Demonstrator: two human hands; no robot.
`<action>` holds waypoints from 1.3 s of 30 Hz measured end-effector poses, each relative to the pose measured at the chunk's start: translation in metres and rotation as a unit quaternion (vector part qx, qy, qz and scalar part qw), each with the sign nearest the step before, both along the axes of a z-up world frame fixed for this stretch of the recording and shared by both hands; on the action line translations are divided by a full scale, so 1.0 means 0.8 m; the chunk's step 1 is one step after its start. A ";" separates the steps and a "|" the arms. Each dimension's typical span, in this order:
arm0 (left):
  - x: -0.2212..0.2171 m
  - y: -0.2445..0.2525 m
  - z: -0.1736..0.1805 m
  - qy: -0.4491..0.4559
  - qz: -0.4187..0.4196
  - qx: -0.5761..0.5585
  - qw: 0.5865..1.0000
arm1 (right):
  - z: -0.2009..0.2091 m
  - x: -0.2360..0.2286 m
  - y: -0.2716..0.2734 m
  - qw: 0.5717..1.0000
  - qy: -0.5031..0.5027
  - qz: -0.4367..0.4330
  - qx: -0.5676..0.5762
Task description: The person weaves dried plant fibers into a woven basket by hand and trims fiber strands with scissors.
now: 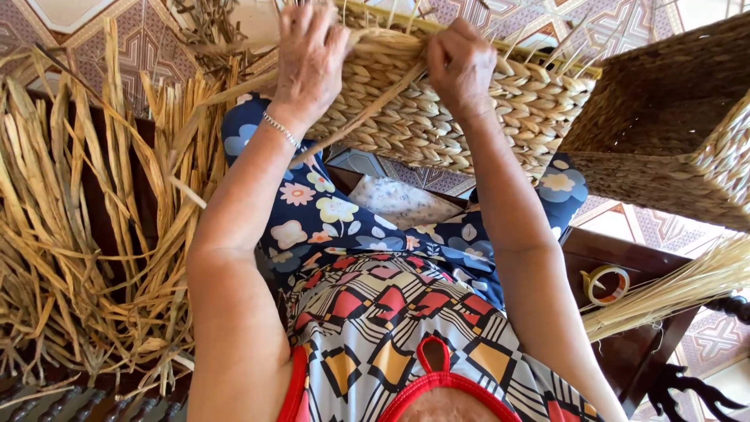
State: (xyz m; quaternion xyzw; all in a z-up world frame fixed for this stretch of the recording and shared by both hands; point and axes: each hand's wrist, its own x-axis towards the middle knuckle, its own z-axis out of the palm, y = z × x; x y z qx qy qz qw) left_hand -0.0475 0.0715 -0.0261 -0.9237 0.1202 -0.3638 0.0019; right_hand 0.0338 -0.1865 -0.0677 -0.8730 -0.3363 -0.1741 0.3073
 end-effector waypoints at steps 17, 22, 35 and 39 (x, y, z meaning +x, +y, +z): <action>-0.028 -0.033 -0.023 0.177 -0.129 -0.095 0.971 | -0.053 0.021 0.034 0.993 -0.102 -0.040 -0.052; -0.022 -0.035 -0.038 0.187 -0.072 -0.060 0.978 | 0.028 -0.007 0.020 0.998 -0.029 0.054 -0.015; -0.020 -0.061 0.065 -0.029 -0.059 0.094 0.993 | 0.053 -0.003 0.006 0.981 0.085 0.169 -0.032; -0.028 -0.081 -0.037 0.012 -0.272 -0.091 0.958 | 0.040 0.006 -0.001 0.983 0.129 0.129 -0.028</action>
